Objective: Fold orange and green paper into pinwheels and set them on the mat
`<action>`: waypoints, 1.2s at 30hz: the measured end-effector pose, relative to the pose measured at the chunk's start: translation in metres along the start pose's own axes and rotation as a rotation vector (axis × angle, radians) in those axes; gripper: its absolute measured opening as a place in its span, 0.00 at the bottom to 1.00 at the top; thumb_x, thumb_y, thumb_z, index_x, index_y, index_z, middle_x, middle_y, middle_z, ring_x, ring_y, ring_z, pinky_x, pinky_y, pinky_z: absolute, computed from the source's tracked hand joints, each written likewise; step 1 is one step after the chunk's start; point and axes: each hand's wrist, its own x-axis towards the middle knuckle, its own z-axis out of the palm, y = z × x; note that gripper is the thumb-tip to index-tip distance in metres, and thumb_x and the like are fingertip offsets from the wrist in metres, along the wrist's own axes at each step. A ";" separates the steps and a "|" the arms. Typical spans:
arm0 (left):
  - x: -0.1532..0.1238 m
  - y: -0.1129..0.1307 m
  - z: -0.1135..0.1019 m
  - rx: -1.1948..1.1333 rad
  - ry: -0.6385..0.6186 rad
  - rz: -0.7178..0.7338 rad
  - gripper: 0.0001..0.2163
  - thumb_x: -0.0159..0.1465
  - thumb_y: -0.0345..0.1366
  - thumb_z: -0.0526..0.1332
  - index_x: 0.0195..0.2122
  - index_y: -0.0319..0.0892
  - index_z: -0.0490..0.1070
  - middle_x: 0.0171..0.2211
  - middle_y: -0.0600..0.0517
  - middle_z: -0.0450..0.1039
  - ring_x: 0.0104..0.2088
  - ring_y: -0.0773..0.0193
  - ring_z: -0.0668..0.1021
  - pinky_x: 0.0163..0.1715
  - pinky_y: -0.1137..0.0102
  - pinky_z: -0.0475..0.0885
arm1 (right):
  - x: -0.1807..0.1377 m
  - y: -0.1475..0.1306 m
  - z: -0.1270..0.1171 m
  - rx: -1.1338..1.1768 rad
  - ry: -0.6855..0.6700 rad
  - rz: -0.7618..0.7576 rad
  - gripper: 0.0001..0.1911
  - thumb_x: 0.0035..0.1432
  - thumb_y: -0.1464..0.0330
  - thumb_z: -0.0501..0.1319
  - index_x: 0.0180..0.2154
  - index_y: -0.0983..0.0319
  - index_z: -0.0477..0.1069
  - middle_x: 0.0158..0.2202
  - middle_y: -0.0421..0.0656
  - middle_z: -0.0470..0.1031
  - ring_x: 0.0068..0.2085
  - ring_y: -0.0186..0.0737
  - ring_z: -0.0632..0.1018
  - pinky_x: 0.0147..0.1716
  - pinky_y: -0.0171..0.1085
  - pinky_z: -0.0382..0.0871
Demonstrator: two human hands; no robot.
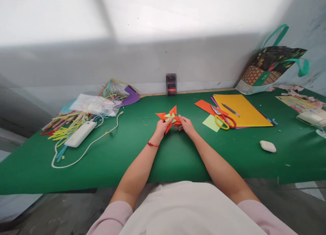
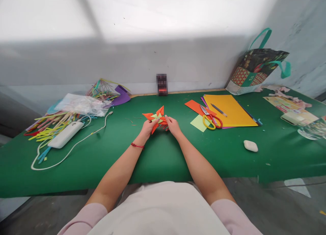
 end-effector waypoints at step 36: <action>0.001 0.000 -0.002 0.041 -0.018 -0.004 0.16 0.39 0.37 0.73 0.28 0.36 0.75 0.31 0.44 0.79 0.41 0.50 0.78 0.46 0.59 0.69 | -0.002 -0.001 0.001 -0.021 -0.012 0.022 0.23 0.52 0.47 0.56 0.24 0.61 0.66 0.20 0.39 0.74 0.18 0.32 0.73 0.14 0.30 0.64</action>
